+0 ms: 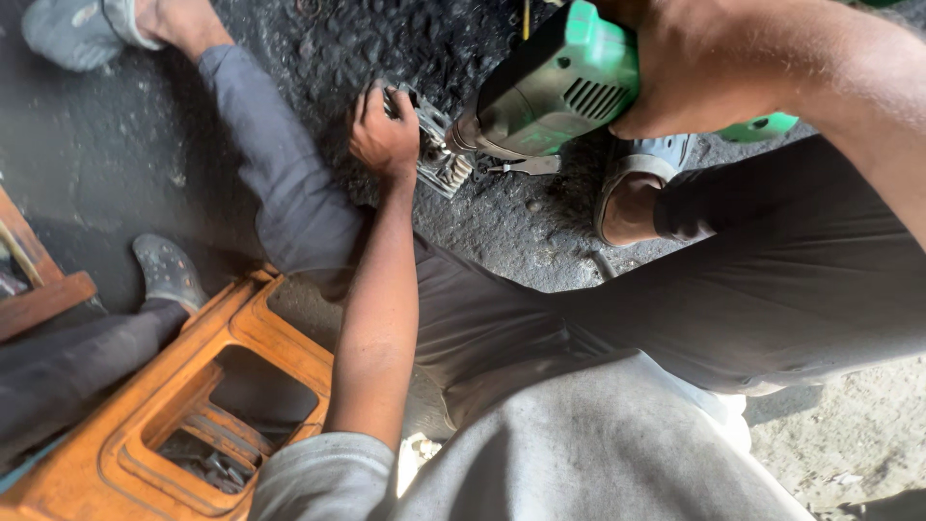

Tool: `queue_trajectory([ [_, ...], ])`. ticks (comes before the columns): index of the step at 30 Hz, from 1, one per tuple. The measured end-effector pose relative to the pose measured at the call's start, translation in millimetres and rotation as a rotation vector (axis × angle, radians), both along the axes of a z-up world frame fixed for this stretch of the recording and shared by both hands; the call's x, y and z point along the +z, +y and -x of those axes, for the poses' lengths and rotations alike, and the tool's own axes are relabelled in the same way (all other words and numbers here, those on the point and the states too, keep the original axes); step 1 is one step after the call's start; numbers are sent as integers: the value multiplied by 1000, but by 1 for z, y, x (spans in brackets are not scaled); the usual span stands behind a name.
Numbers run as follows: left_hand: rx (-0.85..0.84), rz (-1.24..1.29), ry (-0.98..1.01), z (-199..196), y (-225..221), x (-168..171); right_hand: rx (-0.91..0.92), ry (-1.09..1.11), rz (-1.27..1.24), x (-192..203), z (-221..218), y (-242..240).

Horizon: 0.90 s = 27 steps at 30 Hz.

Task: The person cleans and sands an engine cylinder head using a power drill with a sanding attachment while holding the component by hand.

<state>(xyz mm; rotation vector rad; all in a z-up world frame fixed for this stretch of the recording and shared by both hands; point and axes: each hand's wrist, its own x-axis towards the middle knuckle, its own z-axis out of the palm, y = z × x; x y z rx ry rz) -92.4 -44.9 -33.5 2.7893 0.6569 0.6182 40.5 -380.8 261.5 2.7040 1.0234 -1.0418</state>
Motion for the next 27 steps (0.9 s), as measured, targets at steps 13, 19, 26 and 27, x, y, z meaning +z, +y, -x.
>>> queue_trajectory([
  [13,30,61,126,-19,8,17,-437,433,-268,-80,-28,-18],
  [19,-38,60,70,-17,9,14,-107,151,-98,-41,-15,1],
  [26,-45,-13,101,-19,2,2,-71,223,-100,-55,-24,4],
  [27,-31,-17,111,-19,1,-1,-105,236,-100,-62,-28,0],
])
